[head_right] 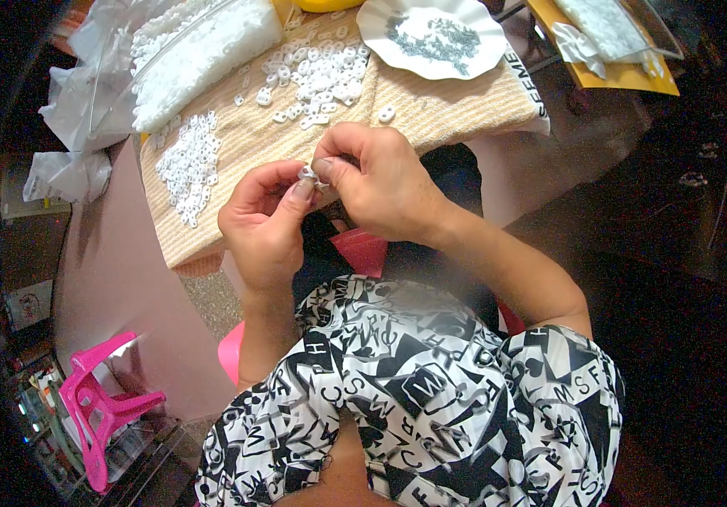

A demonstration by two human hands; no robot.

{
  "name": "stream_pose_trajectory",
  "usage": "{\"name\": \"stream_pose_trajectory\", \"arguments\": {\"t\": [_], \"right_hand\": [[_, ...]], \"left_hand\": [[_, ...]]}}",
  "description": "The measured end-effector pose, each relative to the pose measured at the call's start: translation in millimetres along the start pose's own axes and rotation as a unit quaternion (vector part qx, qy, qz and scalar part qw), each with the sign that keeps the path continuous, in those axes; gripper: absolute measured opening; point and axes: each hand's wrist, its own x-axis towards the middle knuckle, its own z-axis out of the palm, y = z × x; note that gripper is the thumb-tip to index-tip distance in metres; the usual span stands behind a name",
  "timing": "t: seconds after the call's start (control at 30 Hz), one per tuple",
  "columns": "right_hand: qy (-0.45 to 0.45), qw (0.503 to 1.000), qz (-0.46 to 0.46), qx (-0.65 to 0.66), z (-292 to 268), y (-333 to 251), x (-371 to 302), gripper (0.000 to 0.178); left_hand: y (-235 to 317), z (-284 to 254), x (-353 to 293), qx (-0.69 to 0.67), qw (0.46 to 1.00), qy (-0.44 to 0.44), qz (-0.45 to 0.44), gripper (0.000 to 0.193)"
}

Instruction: Assembling small plastic eyelets by inserting tiny metal components into them manually.

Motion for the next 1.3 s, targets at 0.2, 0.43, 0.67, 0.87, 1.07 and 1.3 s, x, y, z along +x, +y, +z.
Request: {"name": "stream_pose_trajectory", "arguments": {"t": [0.2,0.43,0.67,0.87,1.07,1.3], "right_hand": [[0.027,0.999,-0.027,-0.016,2.4,0.1,-3.5,0.007],[0.043,0.992,-0.078,-0.088,1.0,4.3,-1.5,0.005],[0.027,0.998,-0.048,-0.041,5.2,3.4,-1.2,0.006],[-0.027,0.989,0.046,0.137,-8.6,4.9,7.9,0.010],[-0.056,0.994,0.023,0.094,-11.3,8.0,8.6,0.013],[-0.014,0.998,0.050,0.036,-10.4,1.5,12.6,0.015]], "left_hand": [[-2.9,4.0,-1.8,0.013,0.999,0.009,0.032,0.010],[-4.2,2.7,0.9,0.093,0.989,-0.011,0.110,0.010],[-6.0,0.4,1.1,0.022,0.998,0.009,0.049,0.008],[-5.9,-0.1,3.5,-0.089,0.996,0.019,-0.012,0.015],[-11.4,-4.9,3.1,-0.048,0.999,0.012,-0.004,0.013],[-15.2,-9.6,6.8,-0.078,0.996,0.024,-0.020,0.014]]}}
